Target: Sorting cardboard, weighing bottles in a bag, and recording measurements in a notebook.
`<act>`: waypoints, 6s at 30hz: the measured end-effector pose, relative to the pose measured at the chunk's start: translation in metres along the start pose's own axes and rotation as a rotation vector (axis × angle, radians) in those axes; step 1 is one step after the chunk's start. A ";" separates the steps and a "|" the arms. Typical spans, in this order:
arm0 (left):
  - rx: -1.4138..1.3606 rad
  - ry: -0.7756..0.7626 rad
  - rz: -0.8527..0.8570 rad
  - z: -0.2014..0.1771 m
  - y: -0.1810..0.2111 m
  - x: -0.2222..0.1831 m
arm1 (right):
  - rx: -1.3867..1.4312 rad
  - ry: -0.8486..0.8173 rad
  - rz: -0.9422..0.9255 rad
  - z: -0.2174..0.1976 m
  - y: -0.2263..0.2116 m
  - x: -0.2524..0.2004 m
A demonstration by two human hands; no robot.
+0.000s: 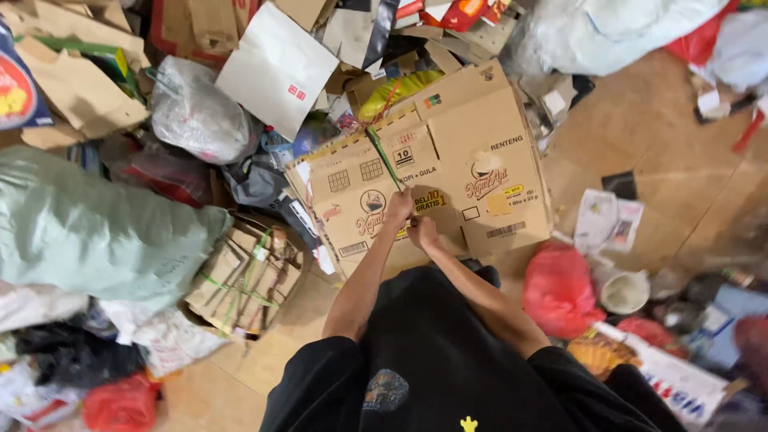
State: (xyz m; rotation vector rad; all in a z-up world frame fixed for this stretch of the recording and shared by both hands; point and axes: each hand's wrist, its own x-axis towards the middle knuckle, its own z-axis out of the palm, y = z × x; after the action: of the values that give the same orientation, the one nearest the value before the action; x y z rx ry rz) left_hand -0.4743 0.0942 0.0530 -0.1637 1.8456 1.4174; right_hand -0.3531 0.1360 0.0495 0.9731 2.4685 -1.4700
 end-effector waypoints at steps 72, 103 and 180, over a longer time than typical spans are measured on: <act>-0.066 0.888 0.028 -0.218 0.231 -0.007 | 0.441 -0.808 -0.052 0.091 -0.211 0.185; 0.920 0.898 0.326 -0.282 0.274 0.327 | -0.600 0.051 -0.762 -0.068 -0.375 0.634; 1.030 0.807 0.347 -0.421 0.318 0.353 | -0.845 0.176 -1.299 -0.078 -0.387 0.753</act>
State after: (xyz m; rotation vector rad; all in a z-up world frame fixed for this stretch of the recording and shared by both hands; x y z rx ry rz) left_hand -1.0952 -0.0299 0.0959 0.1451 3.1598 0.4088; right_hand -1.1519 0.4266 0.0821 -0.8251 3.4176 -0.1453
